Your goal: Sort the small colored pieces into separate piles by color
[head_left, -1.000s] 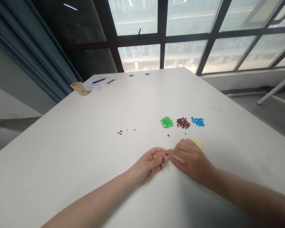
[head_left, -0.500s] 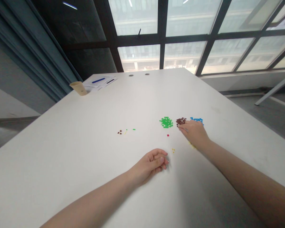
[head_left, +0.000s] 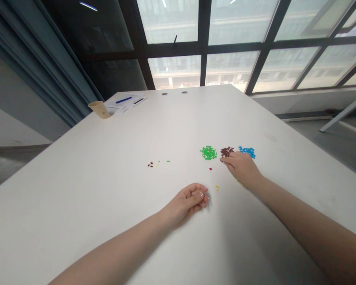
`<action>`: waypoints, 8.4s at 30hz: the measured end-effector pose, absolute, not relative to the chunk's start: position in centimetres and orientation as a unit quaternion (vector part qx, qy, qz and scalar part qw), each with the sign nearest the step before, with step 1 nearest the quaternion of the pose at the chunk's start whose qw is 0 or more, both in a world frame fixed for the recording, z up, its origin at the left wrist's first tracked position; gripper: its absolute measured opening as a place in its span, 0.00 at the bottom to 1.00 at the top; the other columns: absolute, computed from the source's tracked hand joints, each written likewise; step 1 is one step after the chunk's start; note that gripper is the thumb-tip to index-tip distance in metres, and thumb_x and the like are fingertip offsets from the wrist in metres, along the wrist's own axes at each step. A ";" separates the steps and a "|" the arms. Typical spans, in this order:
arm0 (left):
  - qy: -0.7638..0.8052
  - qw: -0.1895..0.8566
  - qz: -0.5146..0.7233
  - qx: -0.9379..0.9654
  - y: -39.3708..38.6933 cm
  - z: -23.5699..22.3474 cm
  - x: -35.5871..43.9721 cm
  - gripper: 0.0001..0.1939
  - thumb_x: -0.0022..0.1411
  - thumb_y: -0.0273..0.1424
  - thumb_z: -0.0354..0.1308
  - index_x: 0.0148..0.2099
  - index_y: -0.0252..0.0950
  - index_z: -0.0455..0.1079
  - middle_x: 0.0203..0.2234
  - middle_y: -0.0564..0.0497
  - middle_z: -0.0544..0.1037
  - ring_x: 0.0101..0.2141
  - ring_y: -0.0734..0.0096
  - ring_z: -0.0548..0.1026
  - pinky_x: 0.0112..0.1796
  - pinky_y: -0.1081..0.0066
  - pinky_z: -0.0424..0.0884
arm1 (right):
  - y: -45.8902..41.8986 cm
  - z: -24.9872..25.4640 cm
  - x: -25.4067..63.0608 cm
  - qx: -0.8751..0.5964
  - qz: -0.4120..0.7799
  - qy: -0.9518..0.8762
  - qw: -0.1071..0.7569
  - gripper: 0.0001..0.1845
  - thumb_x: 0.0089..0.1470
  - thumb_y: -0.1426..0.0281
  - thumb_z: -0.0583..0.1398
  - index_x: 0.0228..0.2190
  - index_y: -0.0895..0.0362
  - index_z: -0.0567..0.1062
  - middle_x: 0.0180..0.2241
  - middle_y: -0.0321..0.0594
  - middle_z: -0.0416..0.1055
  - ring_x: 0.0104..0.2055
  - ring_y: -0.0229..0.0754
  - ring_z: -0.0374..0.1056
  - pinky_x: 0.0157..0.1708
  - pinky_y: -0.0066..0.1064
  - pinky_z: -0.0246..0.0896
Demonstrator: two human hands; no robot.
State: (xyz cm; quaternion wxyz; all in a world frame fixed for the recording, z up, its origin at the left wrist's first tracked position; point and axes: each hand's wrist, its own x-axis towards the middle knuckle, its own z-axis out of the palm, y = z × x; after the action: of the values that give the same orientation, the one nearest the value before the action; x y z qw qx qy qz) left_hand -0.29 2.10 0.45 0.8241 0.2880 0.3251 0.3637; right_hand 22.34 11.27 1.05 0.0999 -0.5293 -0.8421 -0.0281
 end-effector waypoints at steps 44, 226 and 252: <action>0.660 -0.053 0.131 0.738 8.7 0.2 -8.0 0.14 0.60 0.29 0.45 0.40 0.40 0.73 0.40 0.45 0.74 0.42 0.56 0.65 0.37 0.58 0.59 | 6.7 4.0 19.3 -0.489 -0.024 -0.867 0.092 0.11 0.51 0.74 0.52 0.29 0.57 0.75 0.26 0.39 0.68 0.34 0.40 0.60 0.34 0.33 0.42; 0.380 0.707 0.432 0.411 4.2 -0.6 -1.3 0.19 0.51 0.44 0.56 0.33 0.32 0.66 0.21 0.54 0.68 0.19 0.82 0.60 0.21 0.76 0.51 | 13.8 4.4 14.3 -0.577 0.011 -0.815 0.063 0.12 0.52 0.69 0.53 0.34 0.52 0.76 0.35 0.40 0.72 0.37 0.41 0.65 0.33 0.30 0.51; 0.688 -0.023 0.128 0.714 7.9 0.8 -7.5 0.14 0.60 0.25 0.40 0.38 0.31 0.67 0.33 0.41 0.71 0.38 0.59 0.66 0.38 0.63 0.61 | 0.4 0.3 14.5 -0.335 0.132 -0.908 0.213 0.10 0.48 0.74 0.54 0.18 0.58 0.62 0.21 0.34 0.61 0.27 0.36 0.53 0.31 0.31 0.44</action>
State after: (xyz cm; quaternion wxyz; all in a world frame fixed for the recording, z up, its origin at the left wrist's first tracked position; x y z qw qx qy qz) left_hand -7.49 7.94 0.77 -0.0230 0.7144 0.6875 0.1278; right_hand 14.49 0.44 0.26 0.2134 -0.3349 -0.9083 0.1315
